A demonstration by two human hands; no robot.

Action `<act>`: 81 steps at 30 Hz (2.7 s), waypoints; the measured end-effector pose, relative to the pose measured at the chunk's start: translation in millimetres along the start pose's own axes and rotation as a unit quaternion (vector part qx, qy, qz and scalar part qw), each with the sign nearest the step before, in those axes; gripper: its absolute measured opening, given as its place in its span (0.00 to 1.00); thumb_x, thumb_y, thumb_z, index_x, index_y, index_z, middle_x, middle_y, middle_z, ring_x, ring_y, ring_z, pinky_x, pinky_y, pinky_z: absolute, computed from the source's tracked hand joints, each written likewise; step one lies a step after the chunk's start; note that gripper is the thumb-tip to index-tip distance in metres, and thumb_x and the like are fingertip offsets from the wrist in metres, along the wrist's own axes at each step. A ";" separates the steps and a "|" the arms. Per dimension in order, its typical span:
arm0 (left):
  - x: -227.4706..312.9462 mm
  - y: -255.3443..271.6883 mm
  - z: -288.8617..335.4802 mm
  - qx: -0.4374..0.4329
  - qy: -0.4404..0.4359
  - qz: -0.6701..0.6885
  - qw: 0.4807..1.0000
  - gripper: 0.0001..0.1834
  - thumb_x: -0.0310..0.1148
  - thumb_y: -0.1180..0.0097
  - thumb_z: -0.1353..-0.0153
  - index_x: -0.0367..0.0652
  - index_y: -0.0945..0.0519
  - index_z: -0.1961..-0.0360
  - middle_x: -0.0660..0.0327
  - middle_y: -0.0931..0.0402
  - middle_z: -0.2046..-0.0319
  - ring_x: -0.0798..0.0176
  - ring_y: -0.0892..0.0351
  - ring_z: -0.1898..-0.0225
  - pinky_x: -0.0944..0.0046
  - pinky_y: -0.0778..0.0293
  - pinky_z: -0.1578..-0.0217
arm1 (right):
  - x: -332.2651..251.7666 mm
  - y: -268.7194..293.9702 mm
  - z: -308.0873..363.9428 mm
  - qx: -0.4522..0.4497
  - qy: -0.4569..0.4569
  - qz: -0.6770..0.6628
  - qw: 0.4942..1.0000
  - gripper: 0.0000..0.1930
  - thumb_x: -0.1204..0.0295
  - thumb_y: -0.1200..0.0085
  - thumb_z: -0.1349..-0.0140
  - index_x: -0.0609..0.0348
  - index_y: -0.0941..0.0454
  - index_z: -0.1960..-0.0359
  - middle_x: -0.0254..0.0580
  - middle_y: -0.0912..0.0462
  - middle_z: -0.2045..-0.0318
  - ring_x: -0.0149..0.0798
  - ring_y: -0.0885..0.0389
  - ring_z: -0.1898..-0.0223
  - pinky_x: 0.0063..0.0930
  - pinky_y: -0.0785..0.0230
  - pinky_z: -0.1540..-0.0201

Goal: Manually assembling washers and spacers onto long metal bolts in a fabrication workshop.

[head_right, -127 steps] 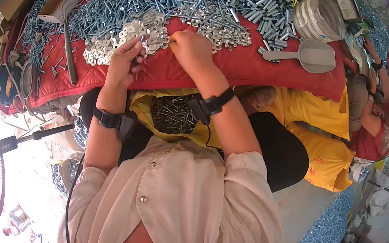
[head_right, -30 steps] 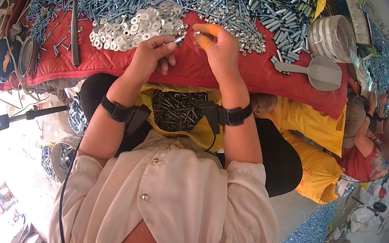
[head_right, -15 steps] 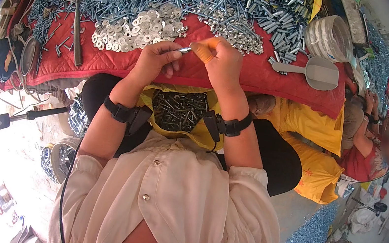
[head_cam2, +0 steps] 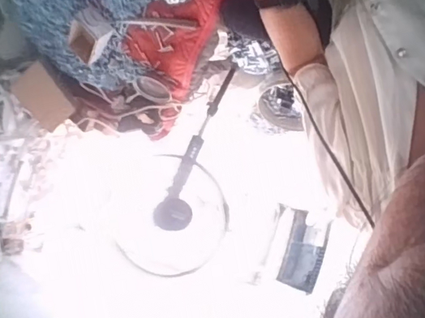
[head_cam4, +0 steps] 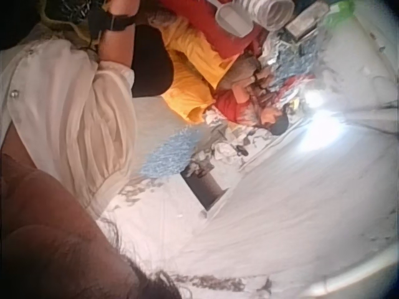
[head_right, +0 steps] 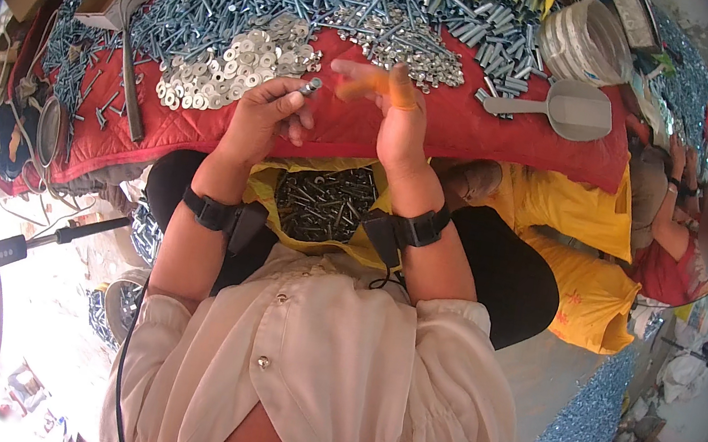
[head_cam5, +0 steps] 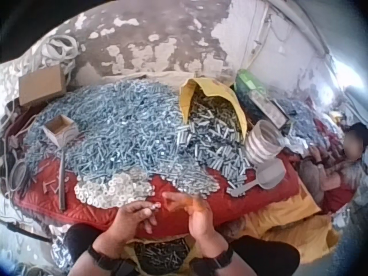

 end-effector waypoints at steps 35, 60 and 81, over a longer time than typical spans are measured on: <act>18.1 20.0 -58.6 0.070 0.063 -0.143 0.985 0.10 0.35 0.52 0.38 0.39 0.25 0.69 0.68 0.31 0.81 0.75 0.36 0.85 0.75 0.41 0.85 | -46.0 9.8 -88.6 0.044 0.126 0.506 0.852 0.08 0.65 0.43 0.51 0.53 0.21 0.72 0.41 0.22 0.75 0.43 0.21 0.72 0.35 0.30 0.69; 12.5 30.2 -58.2 0.117 0.062 0.042 0.990 0.10 0.39 0.50 0.38 0.46 0.29 0.72 0.71 0.35 0.82 0.75 0.35 0.84 0.75 0.40 0.84 | -26.8 -3.9 -119.7 0.013 0.283 0.754 0.593 0.03 0.72 0.45 0.56 0.56 0.23 0.77 0.41 0.25 0.71 0.46 0.26 0.61 0.39 0.33 0.61; -18.3 8.4 -50.5 0.084 0.128 0.127 0.980 0.20 0.53 0.52 0.40 0.46 0.29 0.67 0.67 0.31 0.78 0.73 0.33 0.81 0.75 0.41 0.86 | -33.8 2.1 -73.1 0.098 0.074 0.537 0.835 0.10 0.64 0.37 0.55 0.55 0.21 0.80 0.40 0.22 0.78 0.43 0.23 0.77 0.34 0.32 0.76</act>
Point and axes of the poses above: each hand's wrist, its own z-axis away from the middle knuckle, its own y-axis out of the back of the hand, x = y × z, the point moved 10 cm from there along -z, towards the middle knuckle
